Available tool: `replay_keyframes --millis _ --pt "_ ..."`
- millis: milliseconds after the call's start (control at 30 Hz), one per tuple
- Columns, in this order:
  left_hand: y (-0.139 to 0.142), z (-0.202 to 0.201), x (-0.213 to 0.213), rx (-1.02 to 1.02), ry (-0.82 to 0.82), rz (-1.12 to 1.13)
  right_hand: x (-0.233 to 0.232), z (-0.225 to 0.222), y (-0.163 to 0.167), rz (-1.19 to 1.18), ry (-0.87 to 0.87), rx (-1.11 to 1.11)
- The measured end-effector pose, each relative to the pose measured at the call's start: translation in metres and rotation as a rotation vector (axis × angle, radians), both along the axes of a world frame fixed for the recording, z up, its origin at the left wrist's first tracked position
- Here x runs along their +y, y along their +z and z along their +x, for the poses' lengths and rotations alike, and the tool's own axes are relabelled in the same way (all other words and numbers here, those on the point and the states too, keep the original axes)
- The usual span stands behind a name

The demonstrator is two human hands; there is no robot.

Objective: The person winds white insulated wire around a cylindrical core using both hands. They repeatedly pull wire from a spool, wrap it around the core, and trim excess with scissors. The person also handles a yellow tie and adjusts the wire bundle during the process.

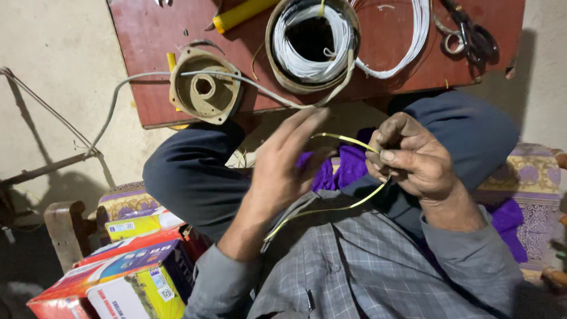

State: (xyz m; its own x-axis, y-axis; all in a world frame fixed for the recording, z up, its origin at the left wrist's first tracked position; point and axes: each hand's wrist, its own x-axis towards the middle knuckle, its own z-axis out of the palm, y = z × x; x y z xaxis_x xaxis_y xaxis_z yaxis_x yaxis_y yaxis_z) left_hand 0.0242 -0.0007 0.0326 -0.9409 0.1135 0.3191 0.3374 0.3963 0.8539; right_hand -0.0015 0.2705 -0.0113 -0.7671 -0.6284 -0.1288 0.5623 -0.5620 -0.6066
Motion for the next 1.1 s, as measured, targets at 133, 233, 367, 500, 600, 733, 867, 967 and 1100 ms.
replay_keyframes --millis 133,233,367,500,600,733,867,967,1100 --pt "-0.021 -0.013 0.013 -0.203 -0.185 0.106 0.005 -0.012 0.003 0.242 0.091 0.204" --pt "-0.052 -0.017 0.011 -0.536 -0.287 0.404 0.012 -0.024 0.003 0.427 0.172 0.278" --pt "-0.083 -0.016 0.001 -0.698 -0.447 0.652 0.009 -0.026 -0.001 0.434 0.018 0.230" --pt "-0.091 -0.005 -0.002 -0.872 -0.453 0.701 -0.009 -0.026 -0.009 0.273 -0.189 0.194" --pt "-0.091 0.003 0.004 -0.928 -0.449 0.684 -0.021 -0.024 -0.013 0.196 -0.254 0.126" --pt "-0.093 0.008 0.008 -0.903 -0.443 0.672 -0.030 -0.023 -0.018 0.142 -0.283 0.114" --pt "-0.094 0.007 0.010 -0.937 -0.433 0.697 -0.033 -0.024 -0.021 0.130 -0.315 0.099" --pt "-0.088 0.002 0.010 -0.924 -0.394 0.584 -0.036 -0.025 -0.019 0.153 -0.294 0.105" --pt "-0.061 -0.004 0.000 -0.388 -0.210 0.277 -0.040 -0.024 -0.013 0.222 -0.248 0.157"
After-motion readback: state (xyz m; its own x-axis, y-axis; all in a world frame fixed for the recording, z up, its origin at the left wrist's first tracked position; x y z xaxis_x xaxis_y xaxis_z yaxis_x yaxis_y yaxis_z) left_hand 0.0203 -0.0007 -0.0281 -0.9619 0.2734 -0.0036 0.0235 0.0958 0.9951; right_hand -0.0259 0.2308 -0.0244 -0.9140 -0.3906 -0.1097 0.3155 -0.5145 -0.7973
